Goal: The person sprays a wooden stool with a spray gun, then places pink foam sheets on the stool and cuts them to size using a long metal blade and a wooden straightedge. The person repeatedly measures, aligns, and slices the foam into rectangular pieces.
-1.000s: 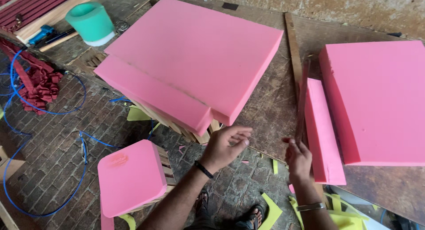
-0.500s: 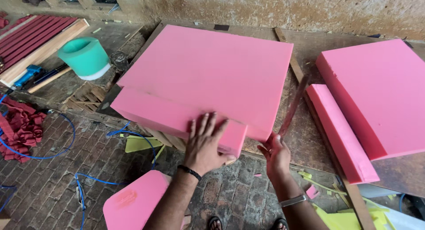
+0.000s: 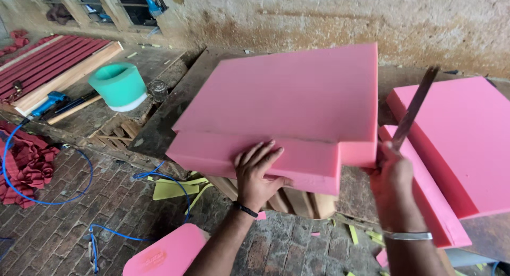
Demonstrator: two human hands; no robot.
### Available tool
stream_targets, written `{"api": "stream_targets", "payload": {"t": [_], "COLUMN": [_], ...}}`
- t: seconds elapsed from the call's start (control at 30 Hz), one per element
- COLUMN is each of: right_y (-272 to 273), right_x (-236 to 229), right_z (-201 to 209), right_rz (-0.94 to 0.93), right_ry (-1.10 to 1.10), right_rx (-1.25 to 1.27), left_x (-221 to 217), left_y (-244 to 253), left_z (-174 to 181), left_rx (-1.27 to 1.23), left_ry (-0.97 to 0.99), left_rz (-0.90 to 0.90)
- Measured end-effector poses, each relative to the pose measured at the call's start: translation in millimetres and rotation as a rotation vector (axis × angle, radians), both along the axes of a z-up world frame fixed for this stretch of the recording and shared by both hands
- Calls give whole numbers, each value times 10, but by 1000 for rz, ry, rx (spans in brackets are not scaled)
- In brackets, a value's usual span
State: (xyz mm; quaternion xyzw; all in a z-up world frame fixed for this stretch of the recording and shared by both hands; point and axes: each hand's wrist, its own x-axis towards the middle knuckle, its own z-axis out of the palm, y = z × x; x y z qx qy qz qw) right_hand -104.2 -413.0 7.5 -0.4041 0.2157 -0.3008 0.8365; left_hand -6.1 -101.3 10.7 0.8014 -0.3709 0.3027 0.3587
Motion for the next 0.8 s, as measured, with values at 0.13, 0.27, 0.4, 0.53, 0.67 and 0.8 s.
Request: {"api": "stream_targets", "payload": {"t": [0.13,0.27,0.4,0.53,0.67,0.8], "right_y": [-210,68,376,501,581,602], "right_x": [297,769,877,875,989,977], "right_z": [1091,1810,1813,1573,1412,1455], "right_rz": [73,123,302,365,431,454], "right_ry": [-31,17,135,161,158,178], "right_rx": [-246,-496,-509,-435,-402,-345], "left_x": [-36,47,128,286,301,256], "left_y": [-299,-392,-197,129,383,396], "left_z": [283,373,151,-112,-245,137], "left_rx": [-274,-562,-681,-739,-497,-635], "left_ry": [49,346,410,719,683,670], "left_rz": [66,-15,20,9,47,-214]}}
